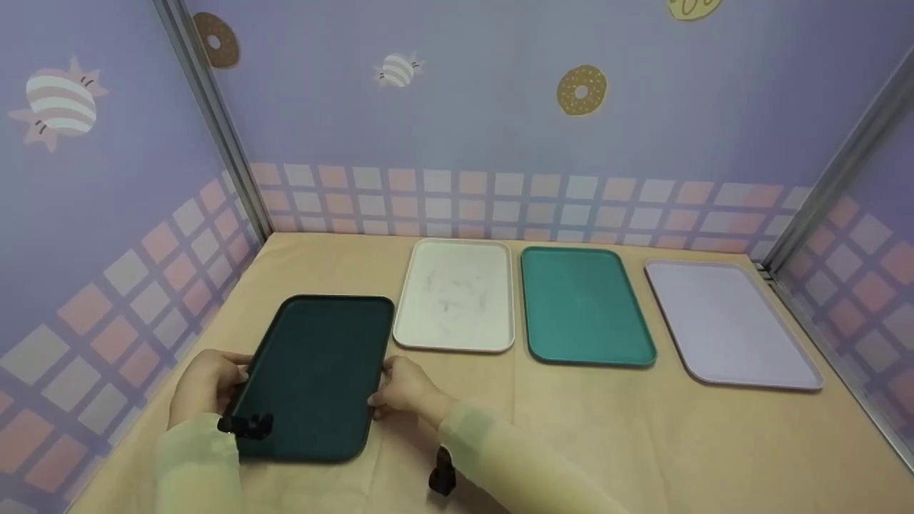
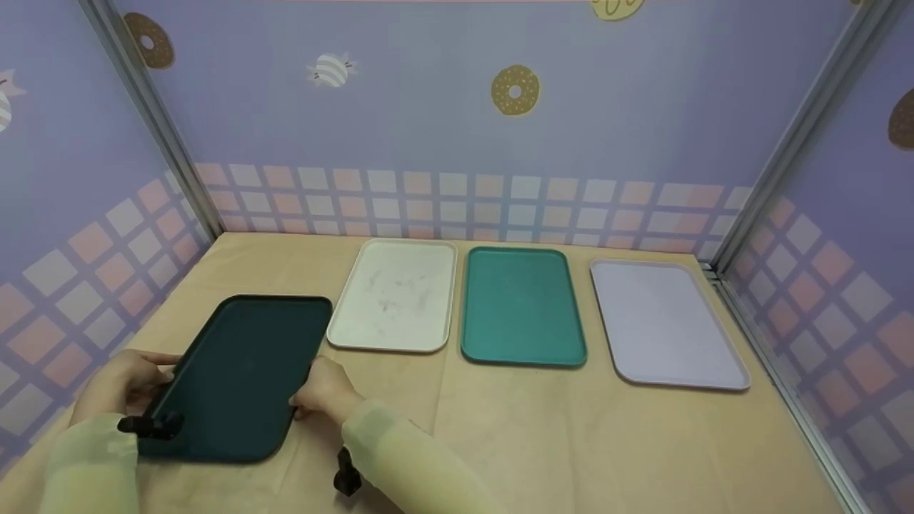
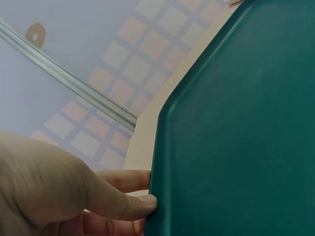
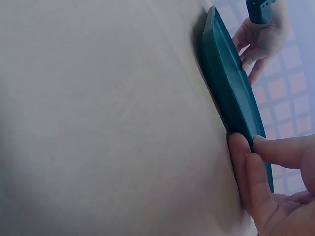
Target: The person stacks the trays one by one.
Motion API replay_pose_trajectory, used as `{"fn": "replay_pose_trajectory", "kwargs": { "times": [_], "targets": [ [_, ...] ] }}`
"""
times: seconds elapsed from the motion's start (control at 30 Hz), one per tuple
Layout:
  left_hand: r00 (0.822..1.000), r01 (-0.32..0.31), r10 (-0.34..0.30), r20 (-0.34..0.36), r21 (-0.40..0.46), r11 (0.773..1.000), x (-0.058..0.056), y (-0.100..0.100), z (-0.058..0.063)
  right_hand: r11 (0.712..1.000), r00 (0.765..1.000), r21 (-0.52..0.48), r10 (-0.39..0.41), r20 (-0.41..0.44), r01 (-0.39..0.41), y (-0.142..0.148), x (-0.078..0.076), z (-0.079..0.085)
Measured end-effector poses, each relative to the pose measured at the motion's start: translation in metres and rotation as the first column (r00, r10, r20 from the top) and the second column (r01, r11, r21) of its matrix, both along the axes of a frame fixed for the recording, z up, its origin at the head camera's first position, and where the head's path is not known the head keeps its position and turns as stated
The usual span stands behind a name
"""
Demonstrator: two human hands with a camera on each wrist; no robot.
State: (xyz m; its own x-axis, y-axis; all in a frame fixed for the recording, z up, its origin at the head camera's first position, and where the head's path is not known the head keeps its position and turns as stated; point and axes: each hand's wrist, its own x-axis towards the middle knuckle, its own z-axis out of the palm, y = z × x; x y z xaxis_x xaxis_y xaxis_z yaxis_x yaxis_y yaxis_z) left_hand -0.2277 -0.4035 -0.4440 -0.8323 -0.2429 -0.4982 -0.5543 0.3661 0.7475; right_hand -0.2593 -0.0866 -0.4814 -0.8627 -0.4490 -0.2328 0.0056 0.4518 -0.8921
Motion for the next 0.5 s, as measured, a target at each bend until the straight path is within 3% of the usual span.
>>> {"fn": "replay_pose_trajectory", "kwargs": {
  "times": [0.37, 0.5],
  "targets": [
    [0.999, 0.011, -0.011, 0.041, -0.006, 1.0, -0.003, 0.001, 0.002, 0.993, 0.996, -0.099, 0.072, 0.054, -0.067, 0.013, -0.004, -0.003],
    [0.999, 0.03, -0.029, 0.046, -0.03, 0.999, -0.003, 0.002, 0.003, 0.991, 0.996, -0.12, 0.064, 0.054, -0.057, 0.024, -0.01, -0.002]
  ]
}}
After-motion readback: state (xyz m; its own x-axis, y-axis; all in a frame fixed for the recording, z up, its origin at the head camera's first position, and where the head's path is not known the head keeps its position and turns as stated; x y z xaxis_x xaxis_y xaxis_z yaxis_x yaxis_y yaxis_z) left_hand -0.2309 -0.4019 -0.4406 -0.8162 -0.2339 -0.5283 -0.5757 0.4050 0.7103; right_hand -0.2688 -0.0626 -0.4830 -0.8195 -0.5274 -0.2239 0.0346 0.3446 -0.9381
